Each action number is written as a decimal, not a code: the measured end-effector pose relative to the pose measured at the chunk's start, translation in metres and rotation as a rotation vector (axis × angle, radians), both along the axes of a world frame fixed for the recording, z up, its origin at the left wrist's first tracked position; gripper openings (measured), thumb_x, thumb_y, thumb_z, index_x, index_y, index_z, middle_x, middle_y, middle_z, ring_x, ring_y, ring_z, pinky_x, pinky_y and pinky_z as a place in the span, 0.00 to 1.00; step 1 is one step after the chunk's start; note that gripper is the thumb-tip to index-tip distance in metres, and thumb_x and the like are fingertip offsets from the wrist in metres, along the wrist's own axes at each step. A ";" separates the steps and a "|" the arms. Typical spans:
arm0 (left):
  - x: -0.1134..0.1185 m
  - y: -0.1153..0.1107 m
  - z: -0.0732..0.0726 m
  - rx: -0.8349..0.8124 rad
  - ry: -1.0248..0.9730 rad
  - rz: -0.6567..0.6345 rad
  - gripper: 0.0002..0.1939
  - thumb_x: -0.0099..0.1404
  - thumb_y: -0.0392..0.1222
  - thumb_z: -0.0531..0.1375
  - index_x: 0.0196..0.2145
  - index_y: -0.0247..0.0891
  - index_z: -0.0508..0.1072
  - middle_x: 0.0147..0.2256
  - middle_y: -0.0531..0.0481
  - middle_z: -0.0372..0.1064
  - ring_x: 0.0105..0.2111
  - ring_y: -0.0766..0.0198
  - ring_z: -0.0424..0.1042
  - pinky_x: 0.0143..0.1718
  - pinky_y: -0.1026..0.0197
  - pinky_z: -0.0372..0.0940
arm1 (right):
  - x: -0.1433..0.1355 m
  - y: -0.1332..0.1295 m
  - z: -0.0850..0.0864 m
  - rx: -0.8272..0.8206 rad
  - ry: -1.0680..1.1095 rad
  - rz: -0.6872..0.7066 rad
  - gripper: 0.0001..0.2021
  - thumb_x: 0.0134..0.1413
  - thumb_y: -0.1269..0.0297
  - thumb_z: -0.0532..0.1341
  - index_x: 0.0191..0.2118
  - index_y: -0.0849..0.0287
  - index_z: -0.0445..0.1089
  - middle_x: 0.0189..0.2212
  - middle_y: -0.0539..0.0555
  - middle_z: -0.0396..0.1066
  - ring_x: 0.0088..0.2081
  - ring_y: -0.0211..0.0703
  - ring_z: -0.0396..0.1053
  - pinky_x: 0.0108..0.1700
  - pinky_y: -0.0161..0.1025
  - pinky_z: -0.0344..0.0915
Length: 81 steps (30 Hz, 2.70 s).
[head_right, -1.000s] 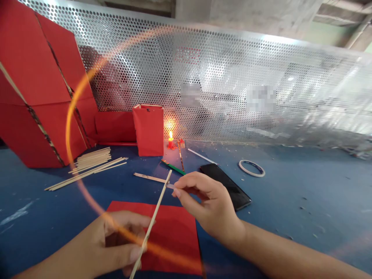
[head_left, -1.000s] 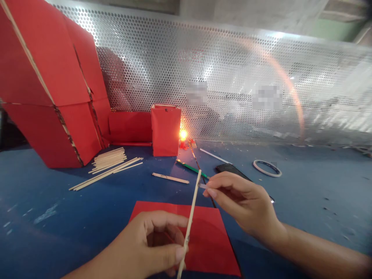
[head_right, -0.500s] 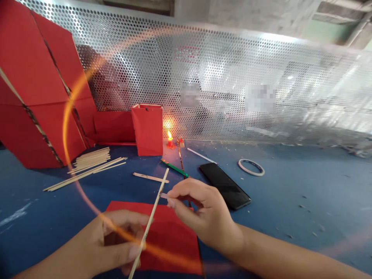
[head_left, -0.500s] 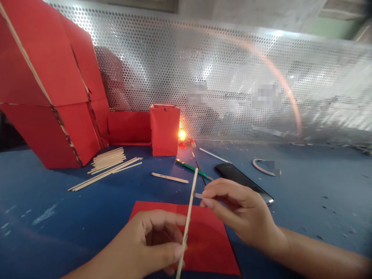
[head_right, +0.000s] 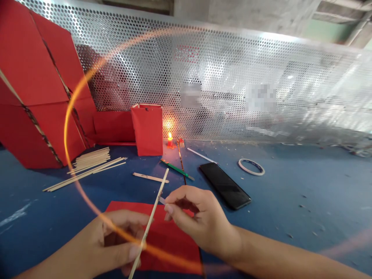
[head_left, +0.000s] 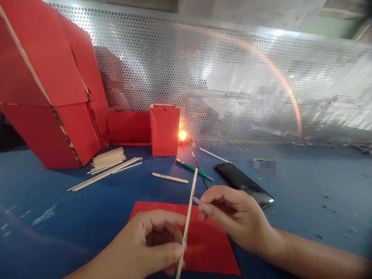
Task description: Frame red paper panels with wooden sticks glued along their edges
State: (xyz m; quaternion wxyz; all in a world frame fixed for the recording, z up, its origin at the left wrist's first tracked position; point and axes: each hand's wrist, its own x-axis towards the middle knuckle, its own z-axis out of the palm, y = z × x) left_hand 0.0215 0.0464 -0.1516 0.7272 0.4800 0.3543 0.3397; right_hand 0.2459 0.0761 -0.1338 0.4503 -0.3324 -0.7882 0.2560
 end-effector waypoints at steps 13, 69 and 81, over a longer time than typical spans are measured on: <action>-0.004 0.006 -0.011 -0.023 -0.045 0.000 0.22 0.53 0.47 0.73 0.40 0.42 0.69 0.32 0.58 0.71 0.27 0.67 0.74 0.30 0.62 0.67 | -0.001 0.000 0.000 -0.030 -0.055 0.062 0.06 0.55 0.72 0.61 0.30 0.58 0.73 0.22 0.51 0.76 0.23 0.36 0.73 0.27 0.31 0.71; 0.004 -0.010 -0.011 -0.071 -0.381 -0.068 0.25 0.59 0.39 0.72 0.30 0.41 0.55 0.29 0.62 0.72 0.27 0.72 0.76 0.30 0.69 0.66 | -0.022 -0.027 -0.004 -1.088 0.473 0.222 0.17 0.41 0.49 0.75 0.28 0.59 0.79 0.18 0.44 0.66 0.18 0.26 0.55 0.21 0.28 0.49; 0.001 -0.007 -0.004 -0.057 -0.249 -0.136 0.23 0.60 0.48 0.70 0.30 0.42 0.57 0.32 0.58 0.74 0.30 0.70 0.76 0.34 0.65 0.68 | -0.031 -0.033 0.006 -1.075 0.694 0.387 0.15 0.44 0.56 0.76 0.28 0.60 0.74 0.26 0.47 0.74 0.29 0.32 0.70 0.34 0.32 0.64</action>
